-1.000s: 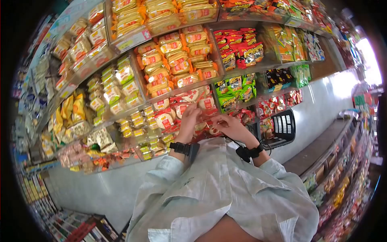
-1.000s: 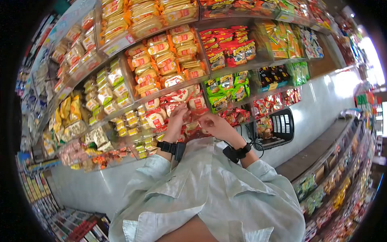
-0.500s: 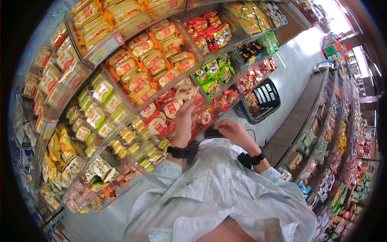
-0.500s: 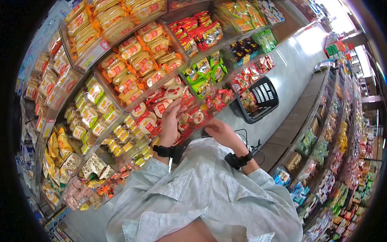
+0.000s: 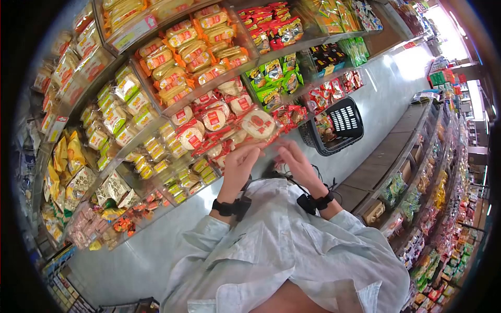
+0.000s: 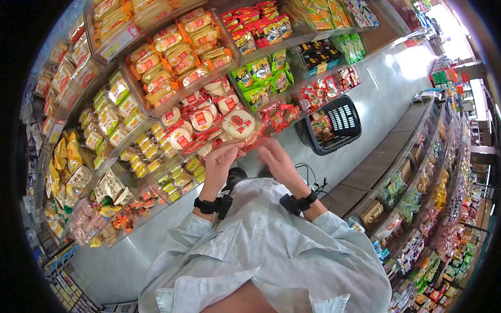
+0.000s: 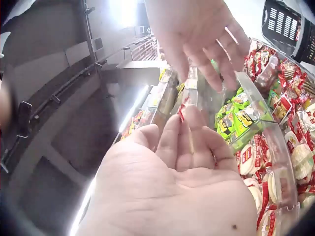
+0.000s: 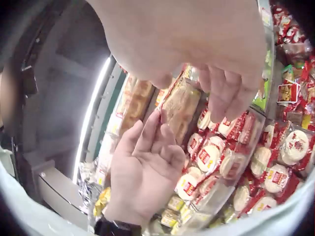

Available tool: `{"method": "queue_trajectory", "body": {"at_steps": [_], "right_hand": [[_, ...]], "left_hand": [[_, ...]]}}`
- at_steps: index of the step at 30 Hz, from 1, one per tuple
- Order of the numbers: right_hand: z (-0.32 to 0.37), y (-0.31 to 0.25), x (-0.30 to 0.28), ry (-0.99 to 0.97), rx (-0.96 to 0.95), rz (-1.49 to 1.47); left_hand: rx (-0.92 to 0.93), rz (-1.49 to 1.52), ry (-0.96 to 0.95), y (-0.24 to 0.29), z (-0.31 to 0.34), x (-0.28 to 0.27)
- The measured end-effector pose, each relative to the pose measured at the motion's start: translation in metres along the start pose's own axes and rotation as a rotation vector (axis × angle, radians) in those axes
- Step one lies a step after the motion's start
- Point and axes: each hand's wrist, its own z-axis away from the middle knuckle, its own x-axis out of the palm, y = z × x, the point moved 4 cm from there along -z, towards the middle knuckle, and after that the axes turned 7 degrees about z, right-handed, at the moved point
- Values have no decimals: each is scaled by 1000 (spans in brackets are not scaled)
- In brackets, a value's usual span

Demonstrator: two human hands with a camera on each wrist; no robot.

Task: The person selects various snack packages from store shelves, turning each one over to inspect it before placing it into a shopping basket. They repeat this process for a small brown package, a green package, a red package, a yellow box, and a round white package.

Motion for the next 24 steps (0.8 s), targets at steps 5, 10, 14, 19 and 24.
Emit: {"method": "queue_trajectory", "body": {"at_steps": [5,10,14,19,24], "right_hand": [[7,-25,-37,-11,-98,-318],[8,1,-64,-74,-231,-296],[18,2,-83,-182,-255,-355],[25,1,-109,-328,-275,-187],[37,10,-114,-417,-290,-233]], "left_hand": [[48,-313,-48,1,14,35],[-10,-367,58,-13,34,77],[29,-286,264,-44,50,91],[193,-90,528,-50,66,129],[164,-107,501,-64,76,147]]}}
